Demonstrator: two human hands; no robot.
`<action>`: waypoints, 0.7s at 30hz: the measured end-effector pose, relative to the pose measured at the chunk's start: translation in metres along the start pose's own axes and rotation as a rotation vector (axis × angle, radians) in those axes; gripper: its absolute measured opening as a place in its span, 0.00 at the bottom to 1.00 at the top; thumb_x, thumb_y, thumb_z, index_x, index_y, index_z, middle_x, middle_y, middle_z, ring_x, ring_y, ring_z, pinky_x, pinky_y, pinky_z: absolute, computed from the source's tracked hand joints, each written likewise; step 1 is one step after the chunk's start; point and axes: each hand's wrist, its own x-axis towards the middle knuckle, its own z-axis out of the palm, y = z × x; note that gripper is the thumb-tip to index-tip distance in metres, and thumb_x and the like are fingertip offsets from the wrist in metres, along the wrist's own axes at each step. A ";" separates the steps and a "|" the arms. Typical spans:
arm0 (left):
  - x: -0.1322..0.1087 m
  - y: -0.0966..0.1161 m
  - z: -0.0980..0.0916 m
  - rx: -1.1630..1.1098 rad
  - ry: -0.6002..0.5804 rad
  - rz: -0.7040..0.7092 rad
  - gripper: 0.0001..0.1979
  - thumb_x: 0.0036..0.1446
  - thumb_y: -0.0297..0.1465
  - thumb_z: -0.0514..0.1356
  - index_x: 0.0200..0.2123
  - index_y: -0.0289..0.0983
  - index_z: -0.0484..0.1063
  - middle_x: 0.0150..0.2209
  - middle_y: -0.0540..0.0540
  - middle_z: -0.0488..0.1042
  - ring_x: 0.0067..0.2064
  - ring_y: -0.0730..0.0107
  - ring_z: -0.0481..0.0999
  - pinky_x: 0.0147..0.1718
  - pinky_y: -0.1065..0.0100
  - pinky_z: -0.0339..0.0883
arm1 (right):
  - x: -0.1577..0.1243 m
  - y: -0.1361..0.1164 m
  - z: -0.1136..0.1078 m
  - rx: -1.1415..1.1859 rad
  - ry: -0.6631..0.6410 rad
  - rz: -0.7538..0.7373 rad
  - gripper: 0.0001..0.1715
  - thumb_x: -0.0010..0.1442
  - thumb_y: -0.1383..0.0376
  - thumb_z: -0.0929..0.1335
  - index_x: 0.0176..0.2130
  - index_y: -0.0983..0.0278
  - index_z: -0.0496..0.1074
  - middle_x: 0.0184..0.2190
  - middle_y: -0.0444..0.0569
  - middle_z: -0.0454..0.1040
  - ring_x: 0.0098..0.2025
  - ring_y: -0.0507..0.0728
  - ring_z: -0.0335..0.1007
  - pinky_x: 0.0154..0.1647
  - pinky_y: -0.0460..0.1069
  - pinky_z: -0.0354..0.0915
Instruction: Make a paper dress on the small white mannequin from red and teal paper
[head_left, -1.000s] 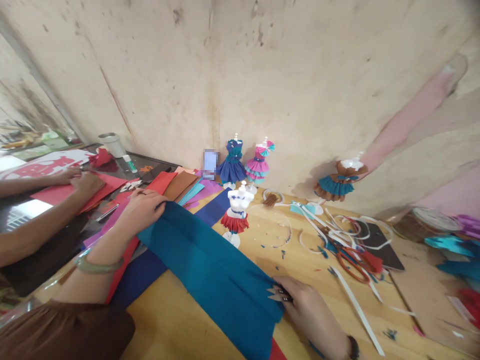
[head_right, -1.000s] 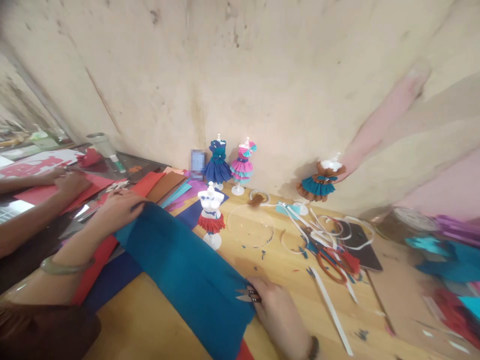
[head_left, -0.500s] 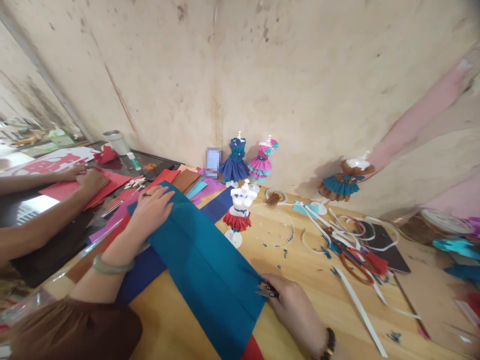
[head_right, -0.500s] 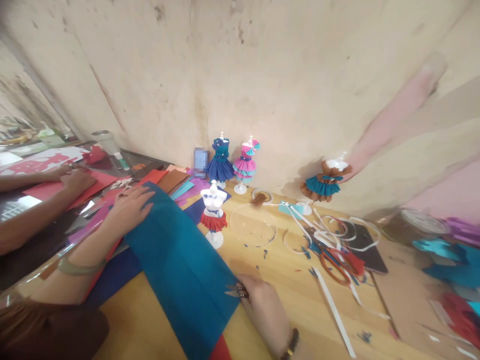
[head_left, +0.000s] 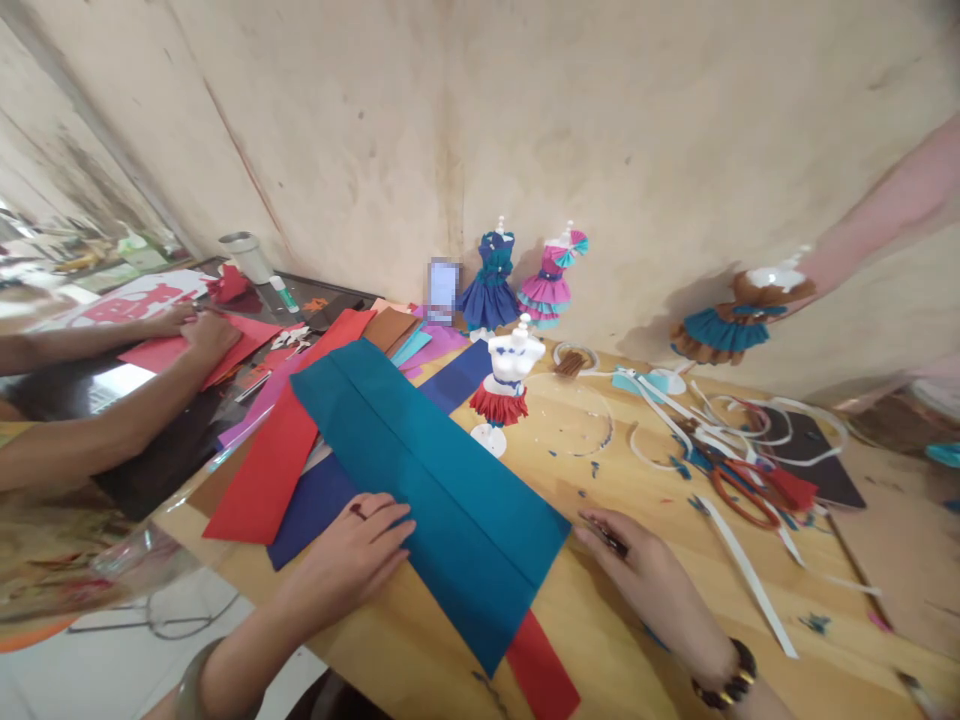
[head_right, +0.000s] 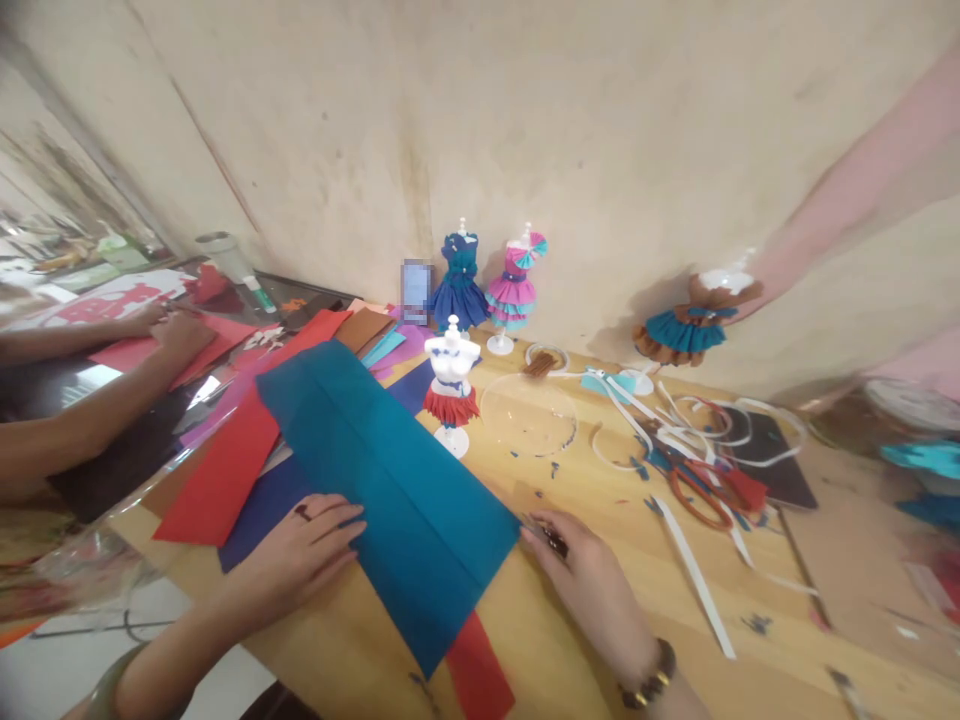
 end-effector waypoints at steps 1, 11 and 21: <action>0.000 0.009 0.001 -0.039 -0.020 0.020 0.12 0.66 0.33 0.55 0.47 0.37 0.76 0.46 0.40 0.78 0.50 0.56 0.74 0.48 0.57 0.67 | -0.006 -0.003 -0.003 0.041 -0.064 0.026 0.27 0.62 0.45 0.63 0.45 0.61 0.76 0.46 0.54 0.80 0.47 0.64 0.76 0.49 0.55 0.69; 0.024 0.060 0.036 -0.370 -0.132 0.225 0.23 0.57 0.46 0.64 0.49 0.38 0.73 0.49 0.40 0.76 0.52 0.56 0.71 0.52 0.57 0.64 | -0.062 -0.011 -0.009 0.087 -0.357 0.215 0.33 0.66 0.41 0.55 0.36 0.62 0.72 0.35 0.50 0.78 0.37 0.58 0.72 0.41 0.51 0.68; 0.043 0.052 0.039 -0.574 -0.050 0.088 0.09 0.64 0.27 0.58 0.33 0.41 0.77 0.42 0.48 0.80 0.45 0.65 0.75 0.45 0.64 0.67 | -0.083 -0.037 0.037 -0.248 -0.325 0.144 0.10 0.60 0.70 0.64 0.36 0.61 0.74 0.35 0.49 0.81 0.40 0.60 0.77 0.38 0.49 0.63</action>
